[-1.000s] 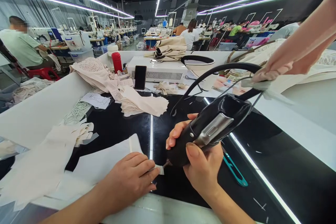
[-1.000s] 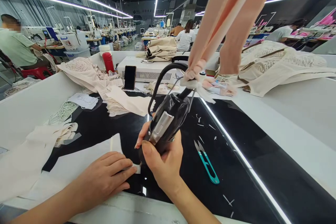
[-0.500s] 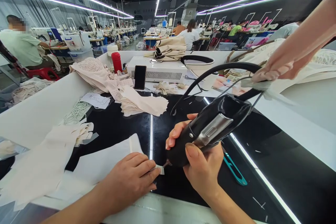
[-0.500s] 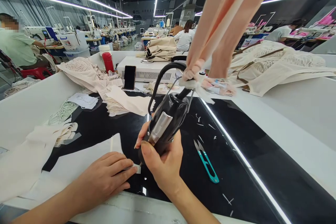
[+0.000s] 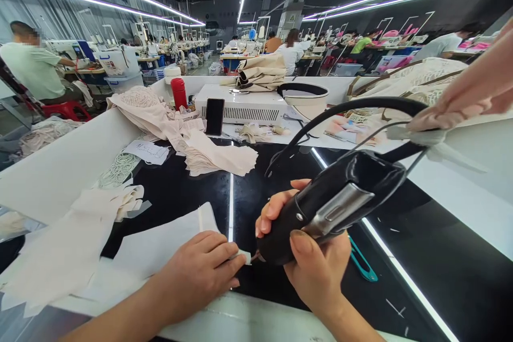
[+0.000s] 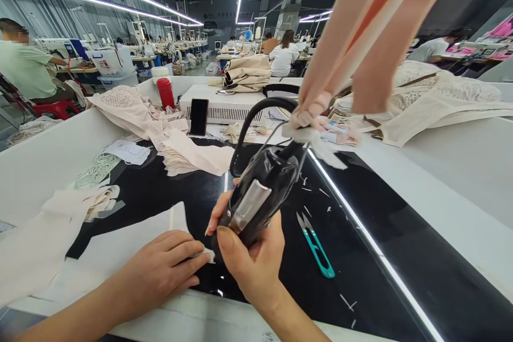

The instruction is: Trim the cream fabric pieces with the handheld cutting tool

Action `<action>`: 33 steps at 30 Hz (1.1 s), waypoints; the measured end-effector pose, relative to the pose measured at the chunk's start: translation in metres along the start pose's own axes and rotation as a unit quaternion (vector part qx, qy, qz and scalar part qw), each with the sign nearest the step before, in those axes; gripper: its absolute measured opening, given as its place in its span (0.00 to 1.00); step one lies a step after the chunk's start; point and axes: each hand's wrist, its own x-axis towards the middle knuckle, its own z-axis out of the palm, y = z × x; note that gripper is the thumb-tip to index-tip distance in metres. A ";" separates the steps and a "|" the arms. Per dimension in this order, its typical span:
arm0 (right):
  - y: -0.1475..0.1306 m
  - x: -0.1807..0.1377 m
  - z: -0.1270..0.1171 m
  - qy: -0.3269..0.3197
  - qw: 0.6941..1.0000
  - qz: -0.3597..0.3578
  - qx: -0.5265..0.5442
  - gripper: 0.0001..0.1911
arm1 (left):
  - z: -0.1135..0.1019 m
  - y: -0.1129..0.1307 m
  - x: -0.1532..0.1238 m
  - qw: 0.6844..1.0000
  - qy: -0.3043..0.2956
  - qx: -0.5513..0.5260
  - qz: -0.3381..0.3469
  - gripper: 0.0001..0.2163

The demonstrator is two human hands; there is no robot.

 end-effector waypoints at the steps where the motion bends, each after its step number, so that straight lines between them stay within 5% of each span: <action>1: 0.000 -0.001 0.000 0.002 1.000 0.002 -0.004 0.20 | 0.000 0.000 0.000 1.000 0.001 -0.001 0.001 0.09; 16: -0.006 -0.003 -0.004 0.008 1.000 -0.001 -0.028 0.21 | -0.015 -0.005 -0.016 1.000 0.008 -0.017 -0.017 0.09; 33: -0.011 0.002 -0.004 0.030 0.997 0.006 -0.070 0.21 | -0.002 -0.010 -0.011 0.999 -0.006 -0.008 -0.043 0.09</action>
